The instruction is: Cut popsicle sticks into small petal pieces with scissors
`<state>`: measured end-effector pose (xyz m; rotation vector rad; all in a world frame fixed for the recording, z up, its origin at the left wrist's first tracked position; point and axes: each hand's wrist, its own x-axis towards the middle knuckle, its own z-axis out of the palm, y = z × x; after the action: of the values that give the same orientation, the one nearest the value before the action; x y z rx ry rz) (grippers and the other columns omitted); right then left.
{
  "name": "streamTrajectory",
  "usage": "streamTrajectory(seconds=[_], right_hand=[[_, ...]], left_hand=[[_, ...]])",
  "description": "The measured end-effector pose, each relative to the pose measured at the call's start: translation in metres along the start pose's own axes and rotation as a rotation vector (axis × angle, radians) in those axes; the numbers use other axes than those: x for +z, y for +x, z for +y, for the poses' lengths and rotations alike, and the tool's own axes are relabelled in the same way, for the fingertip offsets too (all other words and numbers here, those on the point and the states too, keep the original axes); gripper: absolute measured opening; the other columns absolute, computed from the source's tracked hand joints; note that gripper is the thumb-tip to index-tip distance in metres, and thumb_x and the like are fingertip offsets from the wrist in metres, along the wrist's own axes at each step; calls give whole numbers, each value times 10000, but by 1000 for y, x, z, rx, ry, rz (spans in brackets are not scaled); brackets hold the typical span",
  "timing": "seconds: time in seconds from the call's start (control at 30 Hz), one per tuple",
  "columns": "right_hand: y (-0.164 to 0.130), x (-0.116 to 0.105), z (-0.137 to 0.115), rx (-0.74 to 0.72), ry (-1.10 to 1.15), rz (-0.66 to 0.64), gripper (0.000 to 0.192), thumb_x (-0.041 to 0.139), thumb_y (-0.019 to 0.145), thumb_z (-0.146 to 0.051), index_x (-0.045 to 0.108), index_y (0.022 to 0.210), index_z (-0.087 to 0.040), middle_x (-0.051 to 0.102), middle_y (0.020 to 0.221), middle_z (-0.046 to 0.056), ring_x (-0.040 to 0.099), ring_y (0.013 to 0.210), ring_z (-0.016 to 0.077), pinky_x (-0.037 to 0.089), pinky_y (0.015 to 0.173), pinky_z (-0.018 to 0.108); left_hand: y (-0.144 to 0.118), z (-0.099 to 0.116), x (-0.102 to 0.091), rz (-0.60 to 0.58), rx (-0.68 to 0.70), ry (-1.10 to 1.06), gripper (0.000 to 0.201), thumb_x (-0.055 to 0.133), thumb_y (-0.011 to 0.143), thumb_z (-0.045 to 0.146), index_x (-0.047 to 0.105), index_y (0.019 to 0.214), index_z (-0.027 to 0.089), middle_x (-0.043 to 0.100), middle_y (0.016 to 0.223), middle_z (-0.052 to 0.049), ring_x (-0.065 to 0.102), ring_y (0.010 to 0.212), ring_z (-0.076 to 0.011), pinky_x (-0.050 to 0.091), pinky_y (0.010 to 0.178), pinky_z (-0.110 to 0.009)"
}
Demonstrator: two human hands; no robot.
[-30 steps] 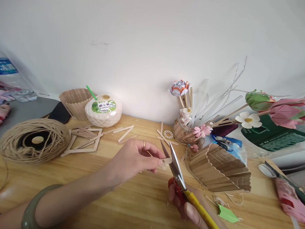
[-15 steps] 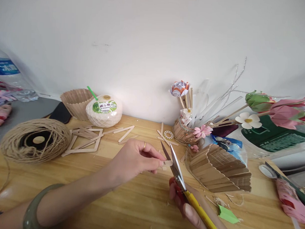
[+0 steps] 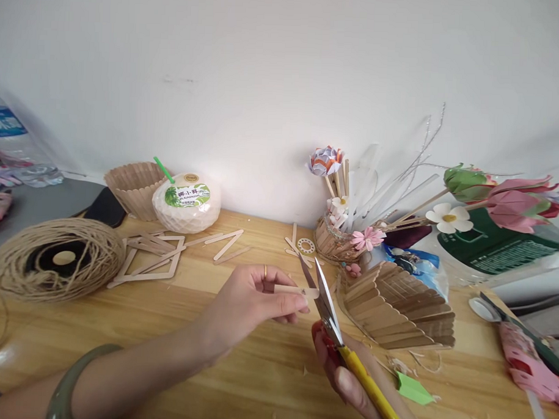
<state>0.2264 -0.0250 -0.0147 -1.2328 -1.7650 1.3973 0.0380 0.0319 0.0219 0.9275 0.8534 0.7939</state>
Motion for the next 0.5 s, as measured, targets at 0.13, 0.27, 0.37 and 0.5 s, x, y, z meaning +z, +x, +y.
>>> streamTrajectory(seconds=[0.13,0.27,0.37,0.5], right_hand=[[0,2,-4,54,28,15,579,379,712,-782,394,688,-204,322,625,-40,276,571,129,196,496,263],[1,2,3,33,17,26,570,373,717,-780,398,692,-211,330,620,-35,289,571,138,215,498,267],[1,2,6,15,10,14,568,366,719,-781,395,682,-215,323,608,-36,283,553,136,216,483,267],[2,2,1,41,-8,20,588,366,703,-797,380,670,-210,310,604,-43,270,553,128,202,475,260]], left_hand=[[-1,-1,1,3,5,-4,137,728,653,234,654,599,133,655,561,10,567,543,-75,461,573,-187],[-1,0,0,6,2,1,144,737,646,253,669,588,139,674,582,-1,571,550,-82,464,589,-199],[-2,0,-1,1,3,-2,138,740,643,245,671,584,141,676,580,1,575,547,-83,466,587,-200],[-2,2,-1,7,10,-17,129,741,643,234,674,586,139,677,575,6,580,554,-78,463,583,-187]])
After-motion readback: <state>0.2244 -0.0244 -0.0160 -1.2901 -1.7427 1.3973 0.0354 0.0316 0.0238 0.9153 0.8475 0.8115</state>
